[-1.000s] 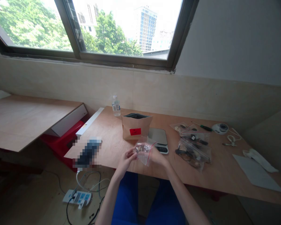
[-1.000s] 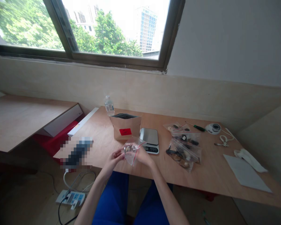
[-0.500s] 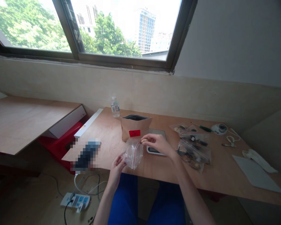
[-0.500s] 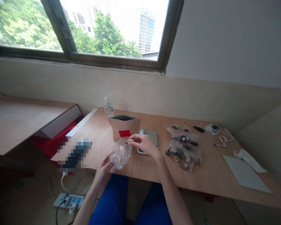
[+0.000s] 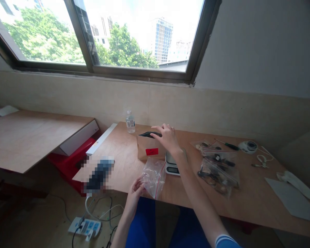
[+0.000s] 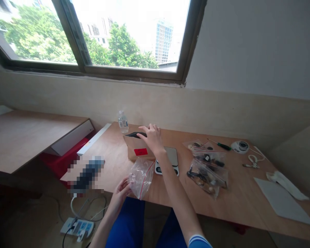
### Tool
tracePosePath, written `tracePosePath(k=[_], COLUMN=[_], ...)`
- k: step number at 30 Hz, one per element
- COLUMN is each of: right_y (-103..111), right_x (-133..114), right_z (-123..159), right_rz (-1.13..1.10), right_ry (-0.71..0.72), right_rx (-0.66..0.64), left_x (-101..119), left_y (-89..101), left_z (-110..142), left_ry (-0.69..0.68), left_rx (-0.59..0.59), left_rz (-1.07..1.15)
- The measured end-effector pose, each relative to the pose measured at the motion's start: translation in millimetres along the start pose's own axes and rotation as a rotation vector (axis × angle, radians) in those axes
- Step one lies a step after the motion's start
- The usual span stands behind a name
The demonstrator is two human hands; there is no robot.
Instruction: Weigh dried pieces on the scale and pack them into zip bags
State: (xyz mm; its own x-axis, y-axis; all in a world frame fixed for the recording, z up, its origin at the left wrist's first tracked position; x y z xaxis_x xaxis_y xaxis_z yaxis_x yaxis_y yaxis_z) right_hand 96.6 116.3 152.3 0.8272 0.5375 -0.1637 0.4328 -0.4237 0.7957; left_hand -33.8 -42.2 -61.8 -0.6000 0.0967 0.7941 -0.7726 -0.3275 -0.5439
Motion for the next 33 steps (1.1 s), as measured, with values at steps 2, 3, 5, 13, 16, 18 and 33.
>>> tracePosePath(k=[2,3,5,13,16,18,33], right_y=[8.1,12.0,14.9,-59.4,-73.3,-71.1,-71.0], right_x=[2.3,4.0,8.8,24.1,30.6,39.3,6.5], right_z=[9.8,16.9,37.3,151.2,160.9,158.5,181.4], right_rz=[-0.032,-0.063,-0.152,-0.665,-0.979,-1.032,-0.698], right_ry=[-0.019,-0.045,-0.146,-0.725,-0.776,-0.826,-0.61], right_rx=[0.075,0.117,0.197,-0.05,-0.146,-0.081,-0.061], left_x=[-0.8,-1.3,-2.1,-1.7,0.6,3.6,-13.4], left_y=[0.3,0.3,-0.7,-21.3,-23.5,-20.9,-45.6], left_z=[0.8,0.9,0.7,4.9,7.6,7.7,7.5], left_ry=[0.006,0.005,-0.01,-0.088,-0.078,-0.064,-0.088], left_rx=[-0.001,-0.004,-0.011,-0.108,-0.139,-0.155,-0.101], left_rz=[-0.002,-0.003,-0.006,-0.035,-0.08,-0.136,-0.372])
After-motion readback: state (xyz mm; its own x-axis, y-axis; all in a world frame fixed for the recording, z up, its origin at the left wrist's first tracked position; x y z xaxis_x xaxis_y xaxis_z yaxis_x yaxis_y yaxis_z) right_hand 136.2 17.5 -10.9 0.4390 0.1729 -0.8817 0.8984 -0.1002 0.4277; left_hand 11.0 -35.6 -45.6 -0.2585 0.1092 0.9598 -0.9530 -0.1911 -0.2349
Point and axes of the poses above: each hand's wrist, its own z-axis away from the middle knuckle, its own y-axis out of the back of the hand, x = y × z, the point moved 4 cm from there along -z, towards the middle knuckle, and after that the axes turned 8 degrees about z, right-handed, at the moved point
